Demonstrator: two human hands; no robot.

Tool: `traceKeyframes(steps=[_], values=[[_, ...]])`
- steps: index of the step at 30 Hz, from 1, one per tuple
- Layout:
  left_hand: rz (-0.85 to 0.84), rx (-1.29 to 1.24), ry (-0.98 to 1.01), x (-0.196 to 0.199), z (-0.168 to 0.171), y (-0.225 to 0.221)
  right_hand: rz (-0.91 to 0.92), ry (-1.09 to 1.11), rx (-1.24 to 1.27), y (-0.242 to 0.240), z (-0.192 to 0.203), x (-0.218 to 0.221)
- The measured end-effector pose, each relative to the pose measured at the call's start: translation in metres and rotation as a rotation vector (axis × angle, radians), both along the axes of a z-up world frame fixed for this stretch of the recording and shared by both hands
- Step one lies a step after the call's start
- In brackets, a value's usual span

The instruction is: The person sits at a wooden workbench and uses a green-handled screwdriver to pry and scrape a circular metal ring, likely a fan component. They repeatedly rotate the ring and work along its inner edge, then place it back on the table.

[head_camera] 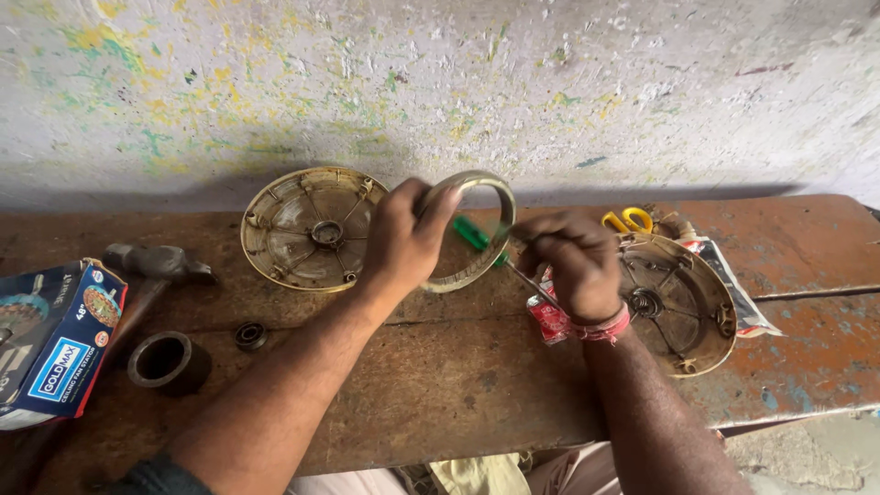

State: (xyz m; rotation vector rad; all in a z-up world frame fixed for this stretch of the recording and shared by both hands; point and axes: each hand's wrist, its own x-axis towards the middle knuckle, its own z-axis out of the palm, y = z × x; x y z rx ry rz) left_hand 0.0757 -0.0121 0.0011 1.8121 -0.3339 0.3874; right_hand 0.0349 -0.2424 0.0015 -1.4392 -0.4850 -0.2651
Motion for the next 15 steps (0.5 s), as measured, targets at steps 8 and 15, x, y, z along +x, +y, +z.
traceKeyframes(steps=[8, 15], values=[[-0.032, 0.232, -0.168, -0.002, 0.038, -0.021, -0.249, -0.280, -0.905, 0.030, -0.001, -0.007], [0.024, 0.219, -0.087, 0.006, 0.042, -0.012, -0.352, -0.193, -1.151, 0.045, 0.008, -0.018]])
